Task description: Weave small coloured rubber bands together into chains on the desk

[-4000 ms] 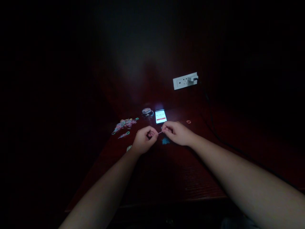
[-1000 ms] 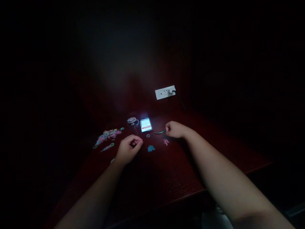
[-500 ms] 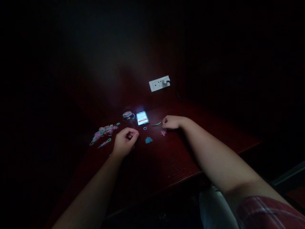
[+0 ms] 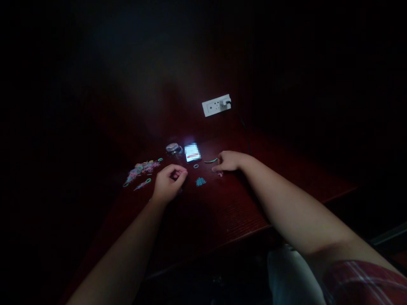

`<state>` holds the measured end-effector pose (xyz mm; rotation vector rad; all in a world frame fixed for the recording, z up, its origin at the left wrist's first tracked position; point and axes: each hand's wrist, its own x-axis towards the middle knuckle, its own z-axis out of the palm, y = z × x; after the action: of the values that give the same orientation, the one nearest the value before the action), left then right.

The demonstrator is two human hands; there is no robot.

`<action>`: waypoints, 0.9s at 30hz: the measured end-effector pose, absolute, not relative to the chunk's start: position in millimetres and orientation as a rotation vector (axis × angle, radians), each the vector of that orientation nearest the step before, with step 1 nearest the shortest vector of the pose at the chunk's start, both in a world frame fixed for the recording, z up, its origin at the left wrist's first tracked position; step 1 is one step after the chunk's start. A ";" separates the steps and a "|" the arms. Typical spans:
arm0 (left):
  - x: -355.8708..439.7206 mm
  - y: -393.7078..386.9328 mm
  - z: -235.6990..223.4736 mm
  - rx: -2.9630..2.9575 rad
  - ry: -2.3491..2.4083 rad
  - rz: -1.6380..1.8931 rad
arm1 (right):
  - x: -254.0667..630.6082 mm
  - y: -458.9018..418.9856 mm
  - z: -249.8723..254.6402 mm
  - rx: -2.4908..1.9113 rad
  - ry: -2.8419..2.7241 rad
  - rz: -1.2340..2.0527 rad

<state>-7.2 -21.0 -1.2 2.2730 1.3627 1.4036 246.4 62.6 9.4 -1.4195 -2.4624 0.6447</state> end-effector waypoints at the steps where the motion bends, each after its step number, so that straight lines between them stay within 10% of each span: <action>1: -7.6 -20.7 -1.4 2.268 1.365 1.403 | 244.3 61.5 8.7 -1.411 -2.480 0.624; 27: -181.5 -10.1 -29.4 1.558 2.329 1.121 | 214.9 42.3 8.8 -1.156 -2.402 0.538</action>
<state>-181.5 -10.1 -29.4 1.5584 2.3290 1.1213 214.9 42.3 8.8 -1.1560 -2.4020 0.5379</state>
